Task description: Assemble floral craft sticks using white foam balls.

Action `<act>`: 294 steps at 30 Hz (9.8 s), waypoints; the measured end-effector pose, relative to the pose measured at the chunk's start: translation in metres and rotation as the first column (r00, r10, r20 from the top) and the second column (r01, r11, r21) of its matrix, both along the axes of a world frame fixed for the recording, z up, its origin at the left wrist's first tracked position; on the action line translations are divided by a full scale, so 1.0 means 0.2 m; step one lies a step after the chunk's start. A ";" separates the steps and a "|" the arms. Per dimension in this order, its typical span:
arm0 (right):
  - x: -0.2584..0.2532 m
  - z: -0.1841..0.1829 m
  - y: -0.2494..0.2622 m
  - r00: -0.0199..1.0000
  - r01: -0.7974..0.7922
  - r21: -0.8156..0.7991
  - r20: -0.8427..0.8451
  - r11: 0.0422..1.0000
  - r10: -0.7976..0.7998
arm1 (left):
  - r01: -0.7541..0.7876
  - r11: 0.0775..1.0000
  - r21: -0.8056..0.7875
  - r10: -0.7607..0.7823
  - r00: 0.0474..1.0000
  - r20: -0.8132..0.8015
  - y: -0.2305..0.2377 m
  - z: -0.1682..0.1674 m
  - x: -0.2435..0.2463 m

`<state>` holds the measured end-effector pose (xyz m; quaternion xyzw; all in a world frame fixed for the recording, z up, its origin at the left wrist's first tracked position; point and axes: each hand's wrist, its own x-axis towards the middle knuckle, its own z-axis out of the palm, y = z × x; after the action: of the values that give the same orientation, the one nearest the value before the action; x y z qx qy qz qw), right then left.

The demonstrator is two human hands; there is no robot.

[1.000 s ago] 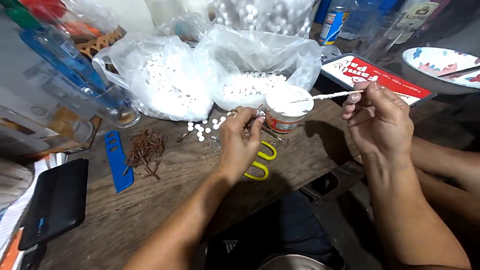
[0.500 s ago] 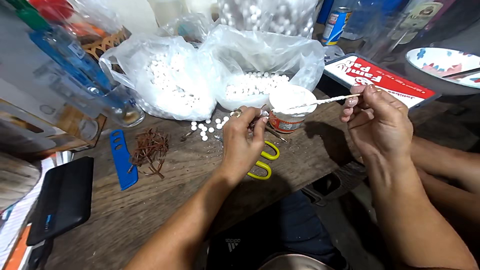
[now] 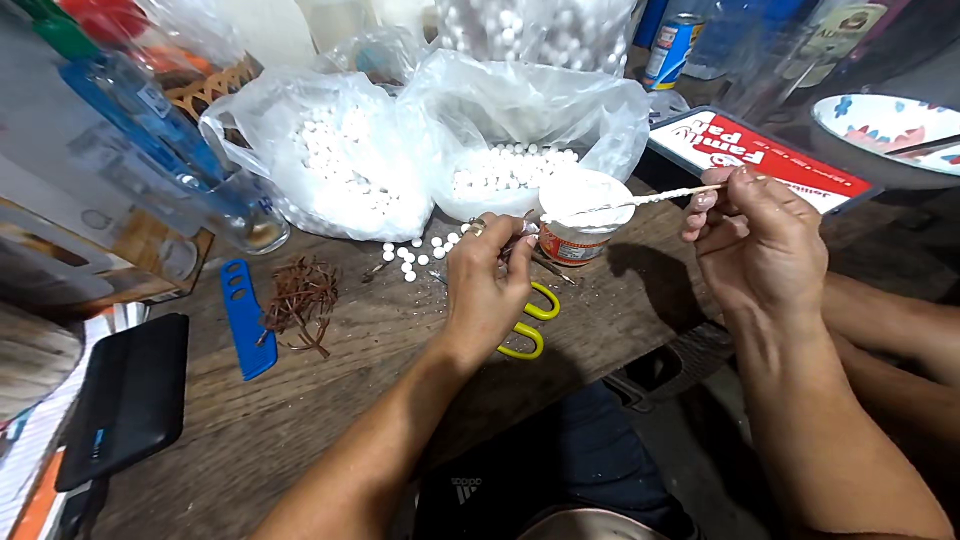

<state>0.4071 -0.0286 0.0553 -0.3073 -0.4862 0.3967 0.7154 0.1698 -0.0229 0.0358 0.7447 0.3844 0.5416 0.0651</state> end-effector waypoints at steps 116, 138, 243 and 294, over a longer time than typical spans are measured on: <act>-0.78 0.04 0.36 0.633 -0.679 -0.409 0.094 0.610 0.768 | -0.229 0.967 -0.107 0.229 0.973 -0.012 -0.13 -0.06 -0.56; -0.79 0.00 0.36 0.646 -0.687 -0.354 0.102 0.635 0.757 | -0.255 0.964 -0.082 0.253 0.967 -0.032 -0.13 -0.06 -0.55; -0.84 -0.06 0.28 0.620 -0.547 0.025 0.683 0.837 0.385 | -0.279 0.958 -0.058 0.276 0.959 -0.057 -0.13 -0.10 -0.51; -0.94 -0.05 0.40 0.425 -0.355 0.020 0.894 0.935 0.143 | -0.241 0.894 -0.379 0.363 0.884 0.295 -0.09 -0.03 -0.58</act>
<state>0.2186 0.0522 0.0462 -0.3157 -0.8625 0.2302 0.3216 0.0542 -0.0404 0.0302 0.5416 0.5642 0.5990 0.1717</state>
